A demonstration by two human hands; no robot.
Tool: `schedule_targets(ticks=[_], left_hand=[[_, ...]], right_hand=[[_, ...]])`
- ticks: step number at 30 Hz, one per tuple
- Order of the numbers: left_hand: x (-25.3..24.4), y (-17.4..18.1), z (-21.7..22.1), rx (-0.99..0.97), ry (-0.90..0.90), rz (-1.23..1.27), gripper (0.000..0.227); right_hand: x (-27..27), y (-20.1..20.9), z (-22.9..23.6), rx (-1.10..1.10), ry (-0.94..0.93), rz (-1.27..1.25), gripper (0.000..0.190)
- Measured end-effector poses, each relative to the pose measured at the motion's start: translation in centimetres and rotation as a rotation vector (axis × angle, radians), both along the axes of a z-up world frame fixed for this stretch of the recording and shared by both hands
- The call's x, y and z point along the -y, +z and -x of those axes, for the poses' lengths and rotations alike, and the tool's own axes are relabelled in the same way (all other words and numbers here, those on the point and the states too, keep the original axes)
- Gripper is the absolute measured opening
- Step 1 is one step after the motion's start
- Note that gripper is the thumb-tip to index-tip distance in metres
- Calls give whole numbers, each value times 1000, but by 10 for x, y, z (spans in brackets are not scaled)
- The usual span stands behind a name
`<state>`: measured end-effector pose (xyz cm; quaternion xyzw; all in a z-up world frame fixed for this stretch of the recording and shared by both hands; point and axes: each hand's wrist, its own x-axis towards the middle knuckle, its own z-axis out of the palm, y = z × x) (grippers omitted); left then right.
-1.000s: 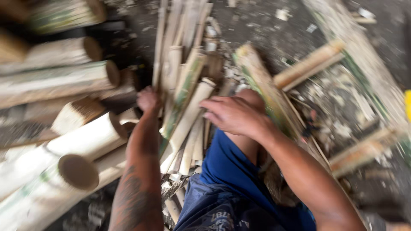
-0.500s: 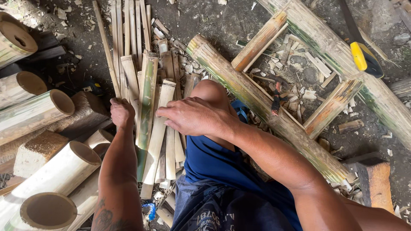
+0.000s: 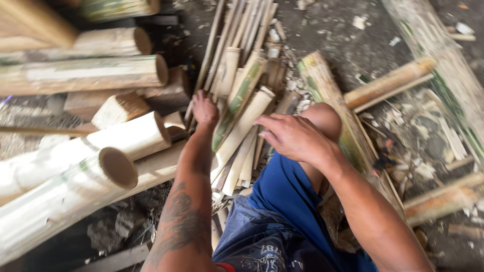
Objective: The person assembles a bamboo frame by hammering nails into joints, sawing bamboo pieces to size, and using a chisel to shape the wood. The person works on the ground surrounded by bamboo scraps and tools.
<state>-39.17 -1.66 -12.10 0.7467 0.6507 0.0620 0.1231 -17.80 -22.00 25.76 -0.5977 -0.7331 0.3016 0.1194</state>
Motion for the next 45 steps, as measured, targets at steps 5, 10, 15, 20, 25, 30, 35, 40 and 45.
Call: schedule_targets(ticks=[5,10,15,20,25,30,35,40,45], left_hand=[[6,-19,3,-13,72,63,39],[-6,-24,9,-10,56,50,32],[-7,-21,9,-36,44,89,34],[-11,-37,-4,70,171,71,31],[-16,-49,4,175,174,55,32],[-14,-17,3,327,233,85,32],[3,62,-10,498,179,-122,32],[25,142,-39,630,-110,-363,29],[19,211,-109,555,-520,-363,34]], right_hand=[[-13,-11,11,30,42,-4,35],[-19,-18,15,61,44,29,36],[-23,-26,14,59,39,58,35],[-24,-29,17,77,49,86,35],[-20,-26,16,70,64,36,36],[-9,-18,9,56,13,112,35],[3,0,0,22,-12,38,34],[24,19,-15,12,-98,-12,36],[67,21,-70,-5,-163,-499,27]])
